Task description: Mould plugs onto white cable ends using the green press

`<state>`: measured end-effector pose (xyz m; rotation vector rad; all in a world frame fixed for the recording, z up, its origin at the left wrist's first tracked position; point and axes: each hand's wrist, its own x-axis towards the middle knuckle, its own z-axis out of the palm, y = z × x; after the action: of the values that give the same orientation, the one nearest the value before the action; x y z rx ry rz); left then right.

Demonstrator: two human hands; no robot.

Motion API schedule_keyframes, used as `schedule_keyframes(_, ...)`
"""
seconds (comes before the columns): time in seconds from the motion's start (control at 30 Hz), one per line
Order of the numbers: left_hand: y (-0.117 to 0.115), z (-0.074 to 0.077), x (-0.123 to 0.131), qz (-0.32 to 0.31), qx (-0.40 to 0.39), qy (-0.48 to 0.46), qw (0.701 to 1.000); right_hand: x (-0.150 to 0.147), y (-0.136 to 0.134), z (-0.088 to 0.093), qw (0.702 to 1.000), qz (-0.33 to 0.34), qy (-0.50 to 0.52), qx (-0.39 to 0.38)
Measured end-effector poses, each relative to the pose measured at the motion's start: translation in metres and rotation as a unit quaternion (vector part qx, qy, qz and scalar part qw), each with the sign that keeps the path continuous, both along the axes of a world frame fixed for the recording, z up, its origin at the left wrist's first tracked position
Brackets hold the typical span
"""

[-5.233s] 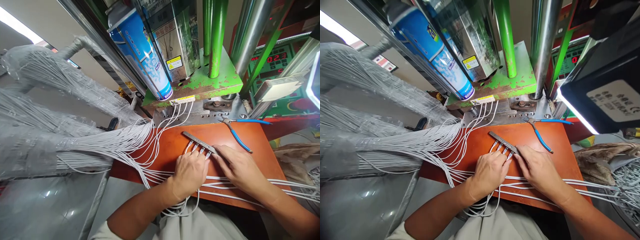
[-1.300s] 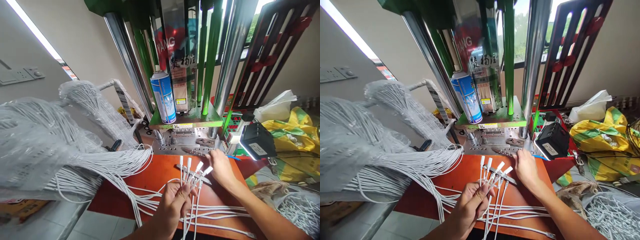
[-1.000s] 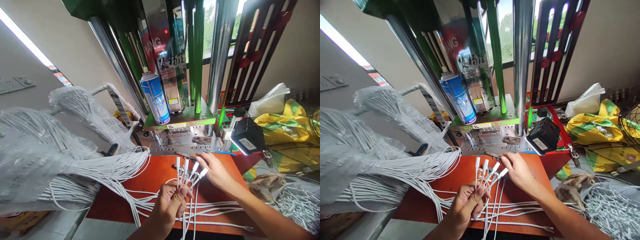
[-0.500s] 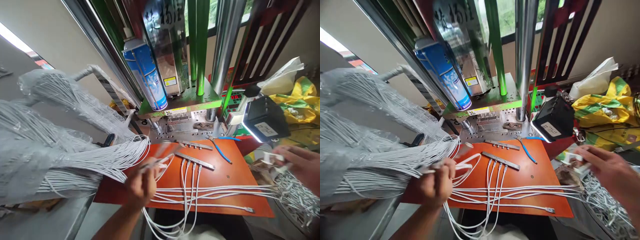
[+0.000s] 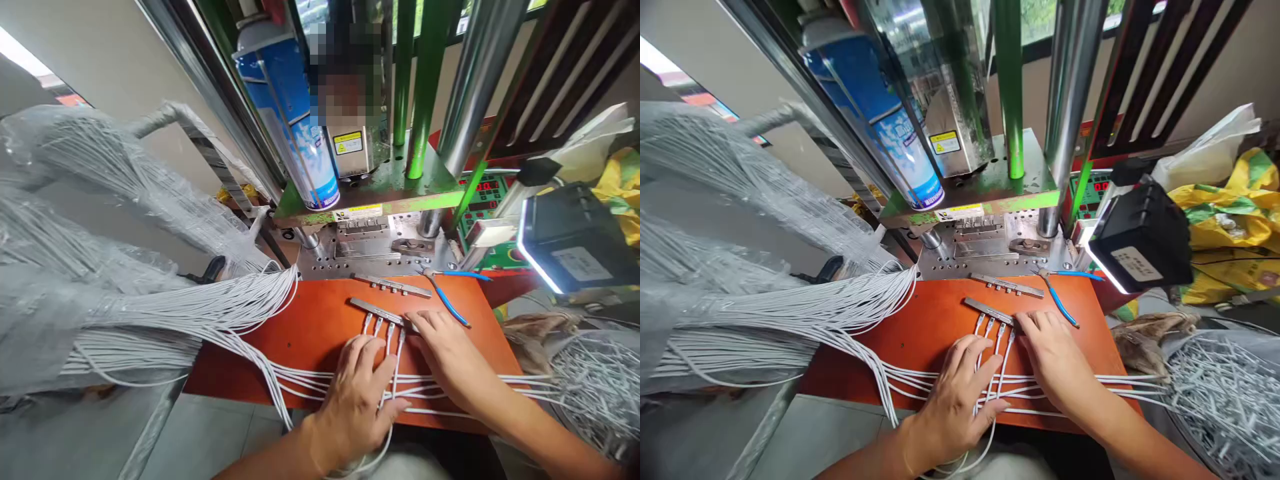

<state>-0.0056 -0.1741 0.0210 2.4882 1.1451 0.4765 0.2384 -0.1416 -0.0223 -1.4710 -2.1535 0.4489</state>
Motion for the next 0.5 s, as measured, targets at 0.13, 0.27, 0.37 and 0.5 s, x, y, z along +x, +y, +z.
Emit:
schedule_keyframes(0.13, -0.007, -0.022, -0.002, 0.017, 0.062, 0.037, 0.997, -0.025, 0.019, -0.012, 0.999, -0.002, 0.036, -0.004)
schedule_keyframes(0.27, -0.001, -0.039, -0.004, -0.050, 0.181, 0.021, 0.982, -0.004, 0.044, 0.002, 0.995, 0.009, 0.099, 0.022)
schedule_keyframes(0.37, 0.029, -0.030, 0.003, -0.053, 0.228, 0.027, 0.972, 0.003, 0.084, 0.022, 0.993, 0.017, 0.093, 0.076)
schedule_keyframes(0.5, 0.117, 0.001, 0.012, -0.071, 0.271, 0.004, 0.960, -0.007, 0.167, 0.042, 0.982, -0.028, 0.100, 0.159)
